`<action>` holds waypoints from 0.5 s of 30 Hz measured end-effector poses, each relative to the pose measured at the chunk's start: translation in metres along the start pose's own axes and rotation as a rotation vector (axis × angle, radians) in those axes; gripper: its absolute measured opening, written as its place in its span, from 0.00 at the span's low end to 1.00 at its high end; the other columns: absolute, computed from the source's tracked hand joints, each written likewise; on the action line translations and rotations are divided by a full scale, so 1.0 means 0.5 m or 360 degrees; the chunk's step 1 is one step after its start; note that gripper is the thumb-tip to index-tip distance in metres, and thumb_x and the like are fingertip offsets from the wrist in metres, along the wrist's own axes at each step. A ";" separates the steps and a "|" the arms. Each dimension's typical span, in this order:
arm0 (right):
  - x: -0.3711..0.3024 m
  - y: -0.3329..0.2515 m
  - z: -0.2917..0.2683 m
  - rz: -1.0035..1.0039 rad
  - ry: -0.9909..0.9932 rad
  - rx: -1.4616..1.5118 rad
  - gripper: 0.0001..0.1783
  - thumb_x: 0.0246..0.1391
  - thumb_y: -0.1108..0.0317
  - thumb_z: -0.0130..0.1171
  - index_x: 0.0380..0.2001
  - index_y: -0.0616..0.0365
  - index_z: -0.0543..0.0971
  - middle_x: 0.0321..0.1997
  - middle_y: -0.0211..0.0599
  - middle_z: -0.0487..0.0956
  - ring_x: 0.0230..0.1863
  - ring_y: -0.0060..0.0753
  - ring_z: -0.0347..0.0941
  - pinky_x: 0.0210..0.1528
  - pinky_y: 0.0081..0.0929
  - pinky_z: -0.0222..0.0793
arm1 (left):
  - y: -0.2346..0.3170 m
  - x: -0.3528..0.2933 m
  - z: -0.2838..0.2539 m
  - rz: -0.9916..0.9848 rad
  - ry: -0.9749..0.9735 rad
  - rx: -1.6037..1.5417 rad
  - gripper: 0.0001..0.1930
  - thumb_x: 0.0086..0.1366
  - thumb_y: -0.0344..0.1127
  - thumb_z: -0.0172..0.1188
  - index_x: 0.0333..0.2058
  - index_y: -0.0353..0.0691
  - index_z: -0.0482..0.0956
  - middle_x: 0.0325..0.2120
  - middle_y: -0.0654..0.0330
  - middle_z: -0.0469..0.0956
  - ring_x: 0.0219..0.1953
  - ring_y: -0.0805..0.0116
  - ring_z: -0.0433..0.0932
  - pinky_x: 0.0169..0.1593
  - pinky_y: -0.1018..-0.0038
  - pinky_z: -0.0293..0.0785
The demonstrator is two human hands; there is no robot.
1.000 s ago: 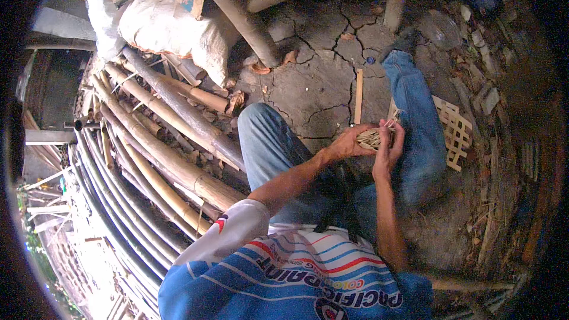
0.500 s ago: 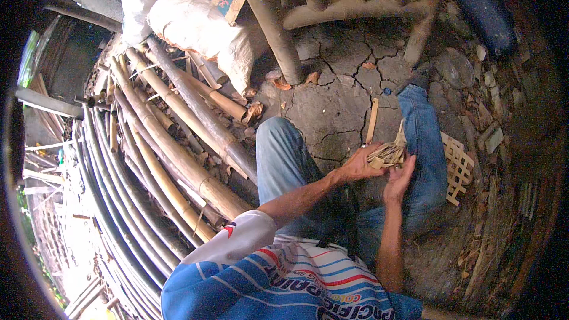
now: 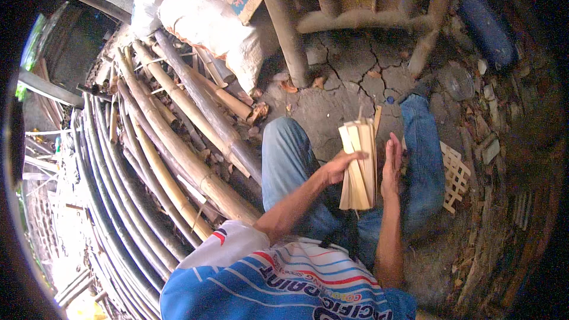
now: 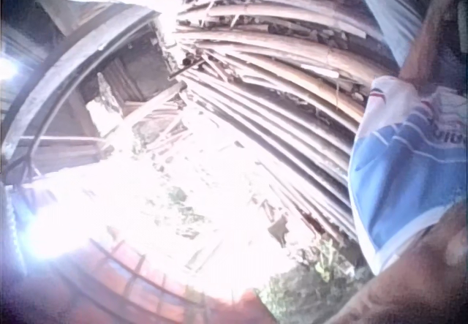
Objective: The person sits on the ground and uses a knife to split and shape thin bamboo strips. They repeatedly cut, align, and stack the strips while working on a small woven bamboo lattice.
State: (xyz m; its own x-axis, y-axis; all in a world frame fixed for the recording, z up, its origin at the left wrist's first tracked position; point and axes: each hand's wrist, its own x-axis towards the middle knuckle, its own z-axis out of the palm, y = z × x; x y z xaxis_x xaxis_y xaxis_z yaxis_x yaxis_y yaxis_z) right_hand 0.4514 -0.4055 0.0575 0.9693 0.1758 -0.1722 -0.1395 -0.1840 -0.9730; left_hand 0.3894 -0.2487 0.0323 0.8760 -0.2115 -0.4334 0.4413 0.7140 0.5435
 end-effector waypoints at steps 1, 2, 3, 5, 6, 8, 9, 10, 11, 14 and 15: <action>0.012 -0.001 0.017 0.0086 -0.0133 0.0285 0.33 0.66 0.41 0.42 0.64 0.50 0.64 0.66 0.33 0.66 0.67 0.34 0.59 0.66 0.38 0.55 | -0.012 0.010 -0.014 0.0035 -0.0063 0.0098 0.29 0.57 0.38 0.67 0.55 0.36 0.69 0.45 0.56 0.78 0.46 0.63 0.80 0.51 0.62 0.78; 0.024 -0.005 0.029 0.0173 -0.0270 0.0567 0.34 0.65 0.40 0.41 0.66 0.49 0.62 0.66 0.33 0.65 0.66 0.34 0.61 0.66 0.34 0.56 | -0.031 0.022 -0.020 0.0033 -0.0111 0.0173 0.32 0.56 0.39 0.68 0.57 0.38 0.66 0.46 0.56 0.78 0.46 0.64 0.79 0.52 0.62 0.77; 0.035 -0.018 0.027 0.0399 -0.0451 0.0916 0.33 0.65 0.40 0.42 0.65 0.46 0.63 0.66 0.33 0.65 0.65 0.35 0.63 0.65 0.36 0.59 | -0.028 0.021 -0.009 -0.0031 -0.0183 0.0214 0.33 0.56 0.40 0.68 0.58 0.39 0.65 0.47 0.56 0.77 0.46 0.63 0.79 0.52 0.62 0.77; 0.056 -0.041 0.016 0.0523 -0.0524 0.0934 0.26 0.64 0.48 0.50 0.57 0.52 0.71 0.59 0.33 0.73 0.59 0.32 0.68 0.61 0.35 0.64 | -0.034 0.019 -0.005 -0.0125 -0.0249 0.0151 0.35 0.55 0.42 0.69 0.59 0.40 0.65 0.48 0.56 0.76 0.48 0.62 0.78 0.53 0.61 0.75; 0.058 -0.055 0.012 0.0525 -0.0514 0.0769 0.22 0.64 0.51 0.53 0.53 0.54 0.74 0.55 0.34 0.76 0.56 0.32 0.71 0.59 0.33 0.66 | -0.041 0.017 -0.003 -0.0167 -0.0250 0.0039 0.36 0.53 0.43 0.70 0.59 0.41 0.66 0.49 0.56 0.76 0.49 0.62 0.76 0.53 0.60 0.74; 0.071 -0.050 0.014 0.0436 -0.0357 0.0695 0.19 0.62 0.54 0.56 0.49 0.56 0.76 0.49 0.33 0.78 0.52 0.31 0.73 0.54 0.32 0.69 | -0.038 0.017 -0.013 -0.0150 -0.0275 0.0075 0.35 0.55 0.43 0.69 0.59 0.41 0.66 0.49 0.56 0.76 0.48 0.62 0.77 0.53 0.61 0.74; 0.074 -0.039 0.005 0.0398 -0.0258 0.0653 0.18 0.61 0.56 0.58 0.47 0.57 0.77 0.47 0.33 0.79 0.49 0.30 0.75 0.52 0.31 0.71 | -0.037 0.018 -0.012 -0.0166 -0.0292 0.0092 0.34 0.55 0.43 0.69 0.59 0.41 0.66 0.49 0.57 0.76 0.48 0.62 0.77 0.53 0.61 0.74; 0.081 -0.024 -0.008 0.0408 -0.0224 0.0666 0.18 0.61 0.56 0.58 0.47 0.57 0.76 0.46 0.33 0.80 0.47 0.29 0.75 0.51 0.29 0.72 | -0.038 0.019 -0.012 -0.0175 -0.0307 0.0110 0.34 0.55 0.43 0.68 0.59 0.41 0.67 0.48 0.57 0.76 0.48 0.62 0.77 0.53 0.61 0.74; 0.086 -0.009 -0.022 0.0419 -0.0188 0.0681 0.18 0.61 0.56 0.59 0.47 0.56 0.76 0.45 0.33 0.80 0.46 0.28 0.76 0.49 0.27 0.73 | -0.043 0.019 -0.014 -0.0203 -0.0322 0.0115 0.33 0.56 0.44 0.68 0.58 0.40 0.68 0.47 0.56 0.77 0.47 0.62 0.78 0.52 0.61 0.75; 0.081 -0.004 -0.040 0.0380 -0.0028 0.0762 0.15 0.61 0.58 0.59 0.46 0.55 0.75 0.41 0.30 0.79 0.42 0.26 0.76 0.48 0.23 0.74 | -0.038 0.013 -0.006 -0.0260 -0.0361 0.0178 0.32 0.56 0.45 0.68 0.57 0.40 0.69 0.47 0.56 0.78 0.46 0.63 0.78 0.52 0.62 0.75; 0.088 0.018 -0.057 0.0349 0.0057 0.0827 0.15 0.61 0.59 0.60 0.45 0.54 0.75 0.40 0.31 0.79 0.42 0.27 0.76 0.48 0.23 0.75 | -0.044 0.019 -0.013 -0.0317 -0.0348 0.0139 0.32 0.56 0.44 0.68 0.57 0.39 0.69 0.47 0.56 0.78 0.47 0.63 0.78 0.52 0.62 0.75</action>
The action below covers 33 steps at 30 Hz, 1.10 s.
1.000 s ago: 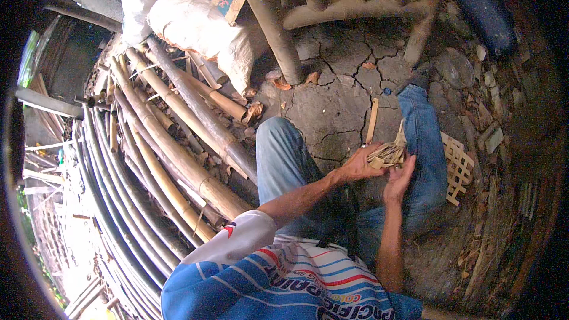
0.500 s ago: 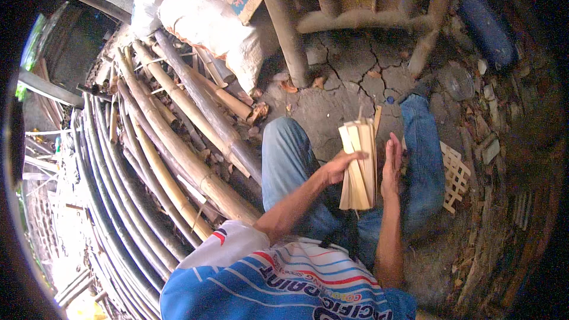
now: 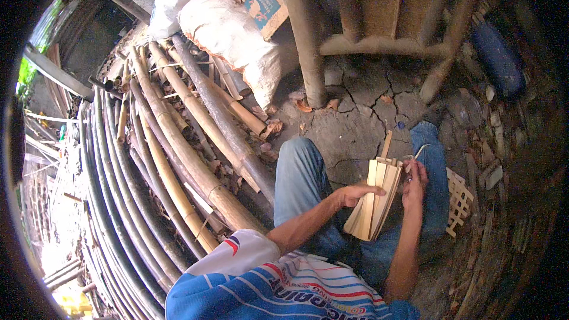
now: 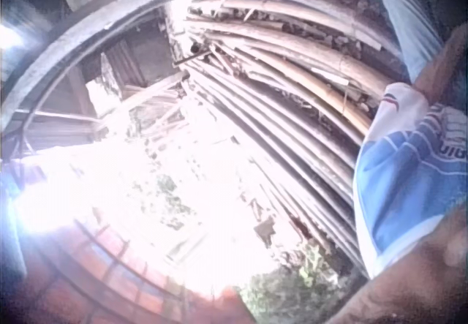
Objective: The person sits on the ground and uses a knife to split and shape thin bamboo strips. They repeatedly cut, align, and stack the strips while working on a small woven bamboo lattice.
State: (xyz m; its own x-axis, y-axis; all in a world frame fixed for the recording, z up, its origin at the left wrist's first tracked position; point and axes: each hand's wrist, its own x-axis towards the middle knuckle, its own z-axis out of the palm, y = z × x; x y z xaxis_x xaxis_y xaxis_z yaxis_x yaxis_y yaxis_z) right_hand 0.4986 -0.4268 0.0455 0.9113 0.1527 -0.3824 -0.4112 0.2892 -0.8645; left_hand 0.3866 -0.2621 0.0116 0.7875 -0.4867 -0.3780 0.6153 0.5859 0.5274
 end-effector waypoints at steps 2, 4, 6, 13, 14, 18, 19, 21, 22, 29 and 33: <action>0.017 0.001 -0.042 -0.0013 0.0189 0.0119 0.15 0.60 0.61 0.61 0.45 0.57 0.75 0.40 0.32 0.78 0.44 0.31 0.76 0.50 0.29 0.77 | -0.010 0.026 -0.023 -0.0116 -0.0007 -0.0084 0.31 0.57 0.44 0.68 0.56 0.38 0.69 0.47 0.57 0.77 0.48 0.62 0.78 0.54 0.61 0.75; 0.030 -0.004 -0.057 -0.0178 0.0299 0.0149 0.22 0.59 0.62 0.62 0.50 0.65 0.70 0.48 0.46 0.76 0.51 0.41 0.75 0.56 0.37 0.75 | -0.037 0.044 -0.084 0.0087 -0.0063 -0.0290 0.28 0.59 0.44 0.65 0.54 0.37 0.70 0.45 0.55 0.78 0.47 0.59 0.78 0.55 0.58 0.74; 0.033 -0.018 -0.084 -0.0328 0.0382 0.0164 0.27 0.60 0.62 0.61 0.55 0.65 0.65 0.52 0.54 0.74 0.54 0.46 0.73 0.56 0.40 0.75 | 0.013 0.011 -0.041 0.0160 0.0186 -0.0481 0.28 0.60 0.45 0.63 0.53 0.34 0.68 0.44 0.49 0.78 0.46 0.54 0.79 0.57 0.53 0.73; -0.002 0.014 -0.070 -0.0357 0.0179 -0.0366 0.18 0.61 0.58 0.59 0.47 0.61 0.76 0.46 0.41 0.79 0.46 0.33 0.77 0.50 0.32 0.75 | 0.069 -0.005 -0.033 0.0865 -0.0143 -0.0971 0.31 0.58 0.49 0.56 0.56 0.37 0.65 0.38 0.53 0.74 0.43 0.56 0.76 0.55 0.52 0.72; -0.001 0.029 -0.066 -0.0425 0.0286 -0.0710 0.23 0.61 0.55 0.58 0.52 0.60 0.74 0.51 0.40 0.78 0.51 0.34 0.75 0.53 0.32 0.71 | 0.070 -0.002 -0.031 0.0859 -0.0203 -0.0997 0.31 0.58 0.48 0.57 0.56 0.37 0.65 0.39 0.53 0.74 0.44 0.55 0.76 0.55 0.53 0.72; -0.050 0.005 0.019 -0.0333 -0.0025 -0.1089 0.28 0.61 0.48 0.57 0.56 0.56 0.74 0.52 0.34 0.78 0.52 0.29 0.72 0.56 0.30 0.67 | 0.062 -0.002 -0.020 0.0761 -0.0167 -0.0867 0.34 0.57 0.48 0.60 0.59 0.39 0.63 0.39 0.55 0.74 0.44 0.57 0.75 0.51 0.58 0.75; -0.068 -0.019 0.049 -0.0211 -0.0232 -0.1092 0.27 0.61 0.48 0.57 0.55 0.57 0.75 0.51 0.34 0.78 0.51 0.29 0.73 0.55 0.30 0.68 | 0.059 -0.003 -0.021 0.0731 -0.0177 -0.0844 0.33 0.57 0.47 0.60 0.59 0.39 0.63 0.39 0.53 0.75 0.44 0.55 0.76 0.51 0.57 0.75; -0.074 -0.008 0.078 -0.0311 -0.0481 -0.0746 0.24 0.62 0.52 0.57 0.54 0.58 0.76 0.48 0.32 0.79 0.45 0.24 0.74 0.49 0.25 0.71 | 0.053 -0.005 -0.021 0.0665 -0.0205 -0.0796 0.32 0.58 0.46 0.59 0.58 0.38 0.65 0.40 0.50 0.76 0.44 0.50 0.78 0.52 0.54 0.76; -0.083 -0.019 0.098 -0.0135 -0.0575 -0.0577 0.19 0.63 0.58 0.57 0.51 0.59 0.77 0.44 0.30 0.78 0.40 0.19 0.73 0.41 0.19 0.71 | 0.050 -0.006 -0.026 0.0647 -0.0175 -0.0764 0.31 0.58 0.47 0.58 0.57 0.37 0.65 0.41 0.49 0.77 0.45 0.50 0.78 0.52 0.54 0.76; -0.060 -0.010 0.088 -0.0246 -0.0603 -0.0904 0.09 0.62 0.65 0.58 0.36 0.61 0.79 0.31 0.29 0.77 0.33 0.17 0.70 0.34 0.19 0.67 | 0.041 -0.003 -0.035 0.0549 -0.0048 -0.0620 0.31 0.61 0.49 0.55 0.56 0.31 0.67 0.45 0.47 0.76 0.46 0.49 0.79 0.53 0.54 0.76; -0.043 -0.018 0.064 -0.0435 -0.0451 -0.1133 0.13 0.62 0.61 0.57 0.35 0.62 0.77 0.30 0.30 0.78 0.32 0.19 0.70 0.35 0.22 0.67 | 0.040 0.000 -0.026 0.0424 -0.0084 -0.0569 0.32 0.60 0.49 0.57 0.56 0.32 0.66 0.45 0.46 0.76 0.46 0.48 0.78 0.53 0.54 0.76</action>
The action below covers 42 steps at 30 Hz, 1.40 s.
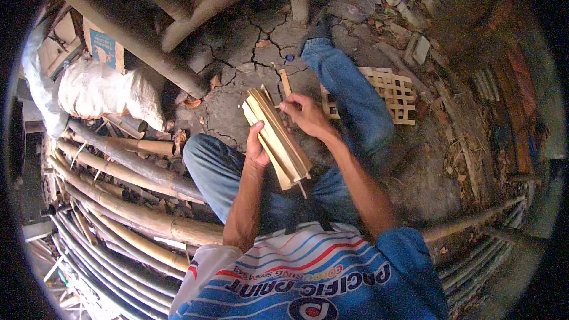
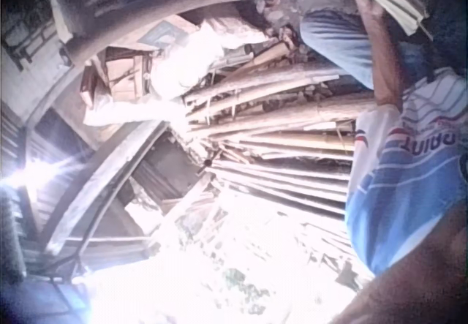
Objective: The person sits on the ground and uses a knife to split and shape thin bamboo strips. They repeatedly cut, align, and stack the strips while working on a small woven bamboo lattice.
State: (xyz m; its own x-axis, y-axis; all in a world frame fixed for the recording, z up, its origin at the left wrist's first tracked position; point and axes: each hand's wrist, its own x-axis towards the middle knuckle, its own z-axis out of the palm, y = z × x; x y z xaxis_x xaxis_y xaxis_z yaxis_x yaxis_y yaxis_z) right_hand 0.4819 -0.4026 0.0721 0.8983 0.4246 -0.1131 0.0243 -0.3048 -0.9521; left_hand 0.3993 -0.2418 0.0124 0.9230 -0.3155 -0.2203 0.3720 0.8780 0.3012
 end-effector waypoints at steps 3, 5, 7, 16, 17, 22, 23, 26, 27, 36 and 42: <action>0.022 0.009 -0.017 -0.0047 0.0305 -0.0064 0.16 0.60 0.58 0.58 0.35 0.63 0.77 0.30 0.33 0.79 0.33 0.22 0.71 0.38 0.27 0.68 | -0.008 -0.004 -0.004 -0.0167 -0.0028 -0.0017 0.32 0.59 0.49 0.60 0.56 0.34 0.66 0.44 0.44 0.75 0.47 0.45 0.76 0.54 0.51 0.74; 0.042 0.027 -0.032 -0.0013 0.0374 0.0034 0.16 0.62 0.57 0.58 0.35 0.62 0.77 0.30 0.30 0.77 0.33 0.21 0.72 0.40 0.24 0.71 | -0.013 0.003 -0.008 -0.0269 -0.0038 0.0029 0.31 0.59 0.48 0.60 0.56 0.35 0.66 0.44 0.44 0.75 0.47 0.45 0.77 0.53 0.50 0.74; 0.071 0.042 -0.042 -0.0056 0.0476 0.0252 0.17 0.62 0.56 0.57 0.36 0.62 0.76 0.32 0.29 0.76 0.34 0.21 0.74 0.42 0.24 0.75 | -0.014 0.006 -0.009 -0.0351 -0.0058 0.0049 0.31 0.59 0.48 0.60 0.56 0.35 0.66 0.44 0.43 0.75 0.47 0.45 0.77 0.53 0.50 0.75; 0.198 0.101 -0.106 0.0141 0.1128 0.0465 0.24 0.61 0.50 0.57 0.48 0.61 0.76 0.36 0.27 0.78 0.32 0.19 0.73 0.34 0.22 0.76 | 0.010 0.005 -0.009 0.0028 0.0208 0.0011 0.33 0.57 0.50 0.59 0.56 0.35 0.66 0.43 0.46 0.76 0.47 0.47 0.76 0.53 0.51 0.74; 0.202 0.150 -0.092 0.0121 0.0954 0.0121 0.24 0.61 0.51 0.57 0.50 0.60 0.76 0.40 0.32 0.79 0.35 0.24 0.75 0.37 0.25 0.75 | 0.016 0.015 0.002 0.0158 0.0267 0.0032 0.33 0.58 0.51 0.59 0.55 0.34 0.67 0.43 0.47 0.76 0.47 0.48 0.76 0.54 0.51 0.73; 0.171 0.374 0.025 -0.0107 0.0145 -0.0783 0.22 0.57 0.50 0.58 0.49 0.51 0.80 0.50 0.46 0.78 0.54 0.50 0.73 0.57 0.42 0.67 | 0.038 0.044 -0.023 0.0354 0.0848 -0.0259 0.20 0.63 0.44 0.59 0.49 0.39 0.74 0.42 0.53 0.79 0.46 0.54 0.78 0.55 0.59 0.74; 0.161 0.394 0.060 0.0184 0.0180 -0.0200 0.22 0.58 0.51 0.57 0.50 0.50 0.79 0.54 0.45 0.75 0.54 0.50 0.72 0.56 0.41 0.67 | 0.037 0.043 -0.037 0.0380 0.0962 -0.0307 0.20 0.62 0.44 0.59 0.49 0.39 0.74 0.43 0.53 0.79 0.47 0.54 0.77 0.55 0.58 0.73; 0.113 0.416 0.126 -0.0096 0.0385 -0.0557 0.16 0.55 0.63 0.58 0.46 0.54 0.77 0.49 0.41 0.75 0.47 0.46 0.73 0.50 0.42 0.68 | 0.033 0.038 -0.066 0.0416 0.1116 -0.0351 0.21 0.61 0.44 0.60 0.49 0.40 0.74 0.45 0.56 0.78 0.49 0.55 0.75 0.57 0.58 0.70; 0.108 0.409 0.131 -0.0392 0.0468 -0.1033 0.14 0.54 0.68 0.59 0.44 0.56 0.75 0.44 0.39 0.76 0.44 0.44 0.74 0.47 0.42 0.68 | 0.030 0.033 -0.068 0.0424 0.1145 -0.0327 0.21 0.61 0.45 0.60 0.49 0.40 0.74 0.45 0.56 0.78 0.49 0.55 0.75 0.57 0.57 0.70; 0.122 0.377 0.054 -0.0150 0.0783 -0.0065 0.19 0.50 0.78 0.59 0.47 0.55 0.71 0.35 0.39 0.76 0.38 0.34 0.74 0.43 0.33 0.69 | 0.022 0.054 -0.027 0.0349 0.0937 -0.0209 0.23 0.60 0.45 0.63 0.50 0.40 0.73 0.45 0.58 0.77 0.49 0.58 0.75 0.57 0.58 0.70; 0.064 0.140 -0.037 0.0212 0.0237 0.0341 0.13 0.60 0.64 0.59 0.46 0.58 0.78 0.36 0.29 0.79 0.38 0.20 0.71 0.42 0.21 0.68 | 0.021 0.035 -0.006 0.0244 0.0843 -0.0106 0.25 0.60 0.45 0.63 0.52 0.39 0.72 0.46 0.57 0.77 0.50 0.58 0.74 0.58 0.58 0.69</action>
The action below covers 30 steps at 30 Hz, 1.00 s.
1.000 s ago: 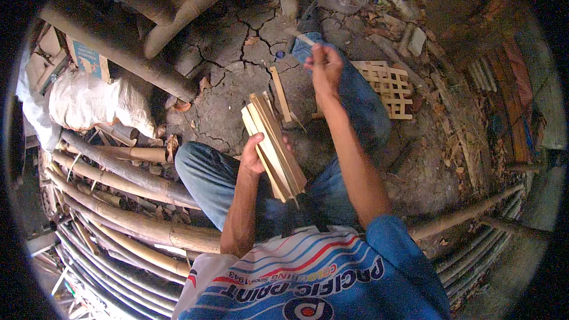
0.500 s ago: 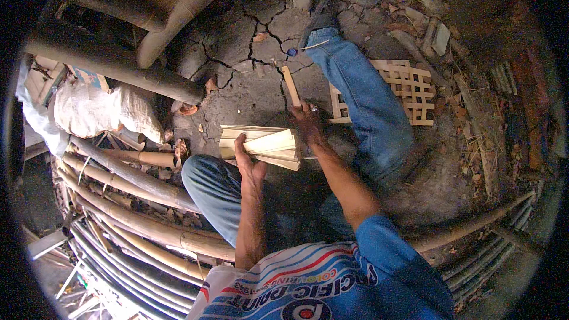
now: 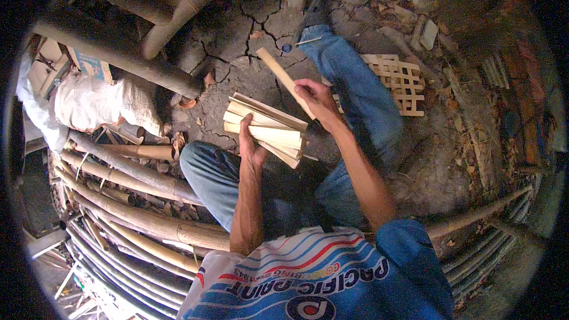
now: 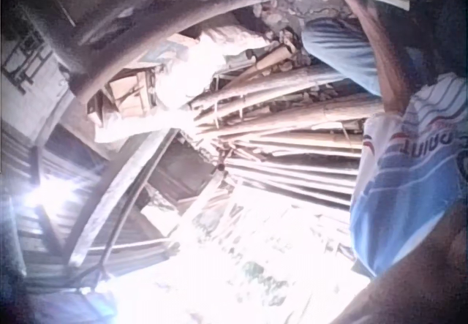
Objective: The person sits on the ground and uses a knife to split and shape thin bamboo strips. They repeatedly cut, align, and stack the strips while working on a small woven bamboo lattice.
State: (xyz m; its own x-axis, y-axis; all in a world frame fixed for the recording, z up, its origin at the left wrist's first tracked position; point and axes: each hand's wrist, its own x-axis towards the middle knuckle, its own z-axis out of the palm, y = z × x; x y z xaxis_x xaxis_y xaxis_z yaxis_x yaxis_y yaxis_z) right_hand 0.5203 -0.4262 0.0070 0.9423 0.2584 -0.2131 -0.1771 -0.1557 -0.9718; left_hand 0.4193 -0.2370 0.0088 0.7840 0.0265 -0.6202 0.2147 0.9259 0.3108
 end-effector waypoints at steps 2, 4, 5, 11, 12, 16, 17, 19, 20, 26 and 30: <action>-0.014 -0.013 0.010 -0.0118 -0.0089 -0.0258 0.13 0.62 0.62 0.57 0.44 0.58 0.79 0.37 0.27 0.78 0.37 0.17 0.69 0.41 0.19 0.66 | -0.004 0.006 -0.008 -0.0027 -0.0099 0.0027 0.25 0.61 0.45 0.62 0.53 0.37 0.71 0.45 0.56 0.78 0.49 0.56 0.76 0.57 0.58 0.71; -0.003 0.030 0.008 -0.0171 -0.0010 -0.0408 0.13 0.63 0.60 0.56 0.45 0.57 0.77 0.40 0.29 0.78 0.36 0.18 0.71 0.39 0.19 0.68 | -0.006 0.007 -0.002 -0.0065 -0.0175 0.0093 0.25 0.62 0.45 0.61 0.53 0.37 0.71 0.45 0.55 0.78 0.48 0.56 0.77 0.56 0.59 0.72; -0.006 0.044 0.007 0.0034 -0.0068 -0.0036 0.14 0.64 0.60 0.55 0.46 0.57 0.76 0.41 0.29 0.78 0.36 0.19 0.72 0.39 0.20 0.69 | -0.006 0.007 0.000 -0.0068 -0.0217 0.0119 0.25 0.62 0.45 0.61 0.53 0.37 0.71 0.45 0.55 0.78 0.48 0.56 0.77 0.56 0.58 0.72; -0.049 0.080 0.058 -0.0077 -0.0231 -0.0193 0.08 0.63 0.64 0.54 0.39 0.55 0.77 0.36 0.27 0.77 0.39 0.18 0.69 0.43 0.21 0.66 | -0.018 0.016 -0.025 -0.0064 -0.0213 0.0130 0.24 0.63 0.46 0.59 0.51 0.36 0.72 0.45 0.52 0.78 0.47 0.56 0.78 0.55 0.59 0.74; -0.058 0.072 0.059 0.0071 -0.0227 -0.0144 0.08 0.63 0.64 0.55 0.40 0.55 0.77 0.36 0.27 0.77 0.40 0.19 0.69 0.43 0.22 0.66 | -0.018 0.010 -0.022 -0.0096 -0.0220 0.0121 0.24 0.63 0.46 0.59 0.51 0.36 0.72 0.45 0.52 0.78 0.47 0.55 0.78 0.55 0.59 0.74; -0.086 0.049 0.059 0.0600 -0.0147 0.0214 0.10 0.60 0.63 0.58 0.42 0.54 0.78 0.38 0.26 0.78 0.42 0.20 0.70 0.44 0.22 0.67 | -0.018 0.003 -0.023 -0.0177 -0.0288 0.0159 0.25 0.62 0.47 0.59 0.51 0.34 0.72 0.45 0.51 0.78 0.47 0.55 0.78 0.55 0.58 0.74; -0.093 0.048 0.062 0.0686 -0.0117 0.0319 0.10 0.60 0.63 0.58 0.42 0.54 0.78 0.39 0.26 0.78 0.42 0.20 0.71 0.44 0.22 0.67 | -0.020 0.006 -0.028 -0.0184 -0.0314 0.0185 0.25 0.62 0.47 0.59 0.51 0.34 0.72 0.46 0.51 0.78 0.47 0.55 0.78 0.55 0.58 0.74; -0.106 0.048 0.061 0.0716 -0.0066 0.0450 0.10 0.60 0.63 0.59 0.42 0.55 0.77 0.39 0.27 0.78 0.43 0.20 0.71 0.45 0.22 0.67 | -0.025 0.011 -0.031 -0.0169 -0.0312 0.0229 0.25 0.63 0.47 0.59 0.51 0.33 0.72 0.45 0.50 0.79 0.46 0.54 0.78 0.55 0.58 0.74; -0.111 0.047 0.056 0.0659 -0.0045 0.0478 0.10 0.59 0.64 0.60 0.42 0.55 0.77 0.40 0.28 0.78 0.43 0.20 0.71 0.45 0.22 0.67 | -0.028 0.013 -0.033 -0.0161 -0.0311 0.0251 0.25 0.63 0.47 0.58 0.50 0.33 0.72 0.45 0.49 0.79 0.46 0.53 0.79 0.55 0.57 0.74; -0.109 0.070 0.016 0.0079 0.0129 0.0411 0.17 0.58 0.68 0.62 0.49 0.62 0.76 0.42 0.32 0.78 0.40 0.23 0.74 0.45 0.22 0.70 | -0.021 0.032 -0.053 -0.0209 -0.0399 0.0170 0.25 0.63 0.49 0.57 0.49 0.31 0.74 0.41 0.46 0.80 0.43 0.51 0.80 0.54 0.56 0.74; -0.115 0.039 -0.017 0.0193 0.0006 0.0371 0.22 0.59 0.68 0.60 0.55 0.66 0.73 0.43 0.32 0.78 0.39 0.22 0.73 0.42 0.20 0.70 | -0.024 0.027 -0.044 -0.0193 -0.0281 0.0241 0.23 0.64 0.47 0.57 0.48 0.32 0.73 0.41 0.47 0.80 0.44 0.50 0.79 0.54 0.55 0.74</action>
State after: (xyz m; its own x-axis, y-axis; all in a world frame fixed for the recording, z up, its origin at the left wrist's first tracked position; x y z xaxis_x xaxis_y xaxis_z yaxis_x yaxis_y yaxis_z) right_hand 0.4653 -0.4521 0.0013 0.9112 0.2474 -0.3294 -0.3490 0.0385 -0.9363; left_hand 0.4144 -0.2393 -0.0190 0.8338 -0.1598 -0.5285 0.3877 0.8509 0.3544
